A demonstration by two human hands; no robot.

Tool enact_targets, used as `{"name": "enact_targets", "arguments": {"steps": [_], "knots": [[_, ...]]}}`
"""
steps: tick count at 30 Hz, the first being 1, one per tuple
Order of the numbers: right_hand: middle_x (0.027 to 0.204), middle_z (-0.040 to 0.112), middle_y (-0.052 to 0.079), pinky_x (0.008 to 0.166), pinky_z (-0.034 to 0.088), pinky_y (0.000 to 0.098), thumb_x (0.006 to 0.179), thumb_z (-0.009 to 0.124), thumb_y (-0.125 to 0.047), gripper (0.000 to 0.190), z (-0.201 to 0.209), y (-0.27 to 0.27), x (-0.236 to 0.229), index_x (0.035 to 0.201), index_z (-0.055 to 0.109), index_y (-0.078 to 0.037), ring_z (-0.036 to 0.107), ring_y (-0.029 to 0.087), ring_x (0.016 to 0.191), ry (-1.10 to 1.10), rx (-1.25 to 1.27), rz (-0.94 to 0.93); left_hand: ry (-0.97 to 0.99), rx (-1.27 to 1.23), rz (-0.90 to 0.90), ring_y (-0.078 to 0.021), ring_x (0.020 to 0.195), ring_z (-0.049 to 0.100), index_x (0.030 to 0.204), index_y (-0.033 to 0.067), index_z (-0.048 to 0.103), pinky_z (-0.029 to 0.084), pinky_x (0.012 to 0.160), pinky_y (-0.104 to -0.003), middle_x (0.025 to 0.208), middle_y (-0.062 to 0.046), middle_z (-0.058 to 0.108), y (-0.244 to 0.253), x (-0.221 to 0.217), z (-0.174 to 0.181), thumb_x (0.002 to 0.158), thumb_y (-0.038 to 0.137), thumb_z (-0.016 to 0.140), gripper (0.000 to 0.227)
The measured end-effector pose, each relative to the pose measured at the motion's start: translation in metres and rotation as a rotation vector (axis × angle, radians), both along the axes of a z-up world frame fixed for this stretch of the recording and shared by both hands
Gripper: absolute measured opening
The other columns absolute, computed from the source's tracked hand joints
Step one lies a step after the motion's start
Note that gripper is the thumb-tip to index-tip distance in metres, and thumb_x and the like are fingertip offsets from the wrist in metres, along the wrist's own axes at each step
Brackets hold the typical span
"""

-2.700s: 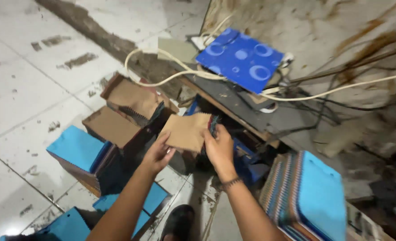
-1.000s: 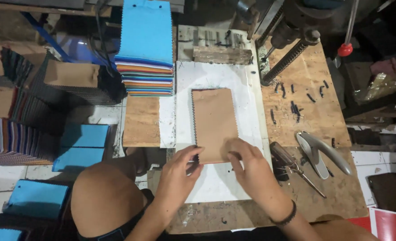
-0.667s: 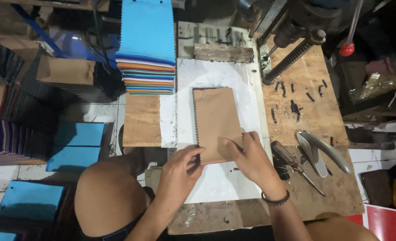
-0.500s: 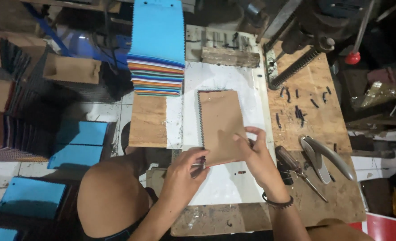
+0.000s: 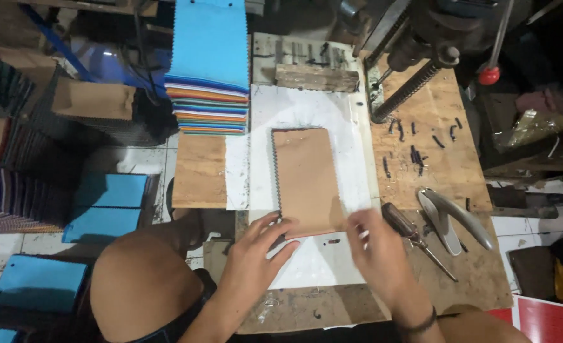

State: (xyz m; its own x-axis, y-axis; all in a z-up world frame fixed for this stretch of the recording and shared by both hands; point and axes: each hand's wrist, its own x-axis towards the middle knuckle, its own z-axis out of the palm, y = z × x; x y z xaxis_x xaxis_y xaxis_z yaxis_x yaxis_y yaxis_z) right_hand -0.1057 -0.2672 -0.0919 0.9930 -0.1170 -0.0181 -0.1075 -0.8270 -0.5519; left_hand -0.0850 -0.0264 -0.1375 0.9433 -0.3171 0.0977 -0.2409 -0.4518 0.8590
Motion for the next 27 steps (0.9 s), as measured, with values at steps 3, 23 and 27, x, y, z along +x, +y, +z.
{"name": "enact_targets", "arguments": {"steps": [3, 23, 27], "knots": [[0.098, 0.075, 0.007, 0.075, 0.067, 0.0293, 0.092, 0.068, -0.017, 0.013, -0.013, 0.003, -0.023, 0.101, 0.069, -0.008, 0.076, 0.017, 0.085, -0.048, -0.006, 0.181, -0.120, -0.024, 0.011, -0.0266, 0.130, 0.063, 0.114, 0.0161, 0.075, 0.058, 0.093, -0.046, 0.126, -0.013, 0.072, -0.003, 0.001, -0.006, 0.093, 0.025, 0.074, 0.023], [0.100, 0.076, 0.004, 0.083, 0.060, 0.0358, 0.092, 0.066, -0.018, 0.023, 0.026, -0.075, -0.037, 0.112, 0.075, -0.013, 0.073, 0.020, 0.090, -0.163, -0.382, 0.082, -0.197, 0.022, 0.016, -0.0296, 0.097, 0.067, 0.116, 0.0068, 0.067, 0.052, 0.082, -0.043, 0.108, -0.012, 0.069, 0.001, 0.074, 0.030, 0.104, 0.034, 0.054, 0.033], [0.118, 0.076, 0.014, 0.093, 0.059, 0.0388, 0.096, 0.068, -0.019, 0.028, 0.045, -0.109, -0.018, 0.121, 0.073, -0.007, 0.068, 0.025, 0.105, -0.155, -0.586, 0.042, -0.391, 0.053, -0.048, -0.0351, 0.128, 0.056, 0.137, 0.0028, 0.061, 0.043, 0.109, -0.047, 0.138, -0.020, 0.063, -0.014, 0.143, 0.025, 0.107, 0.012, 0.046, 0.035]]}}
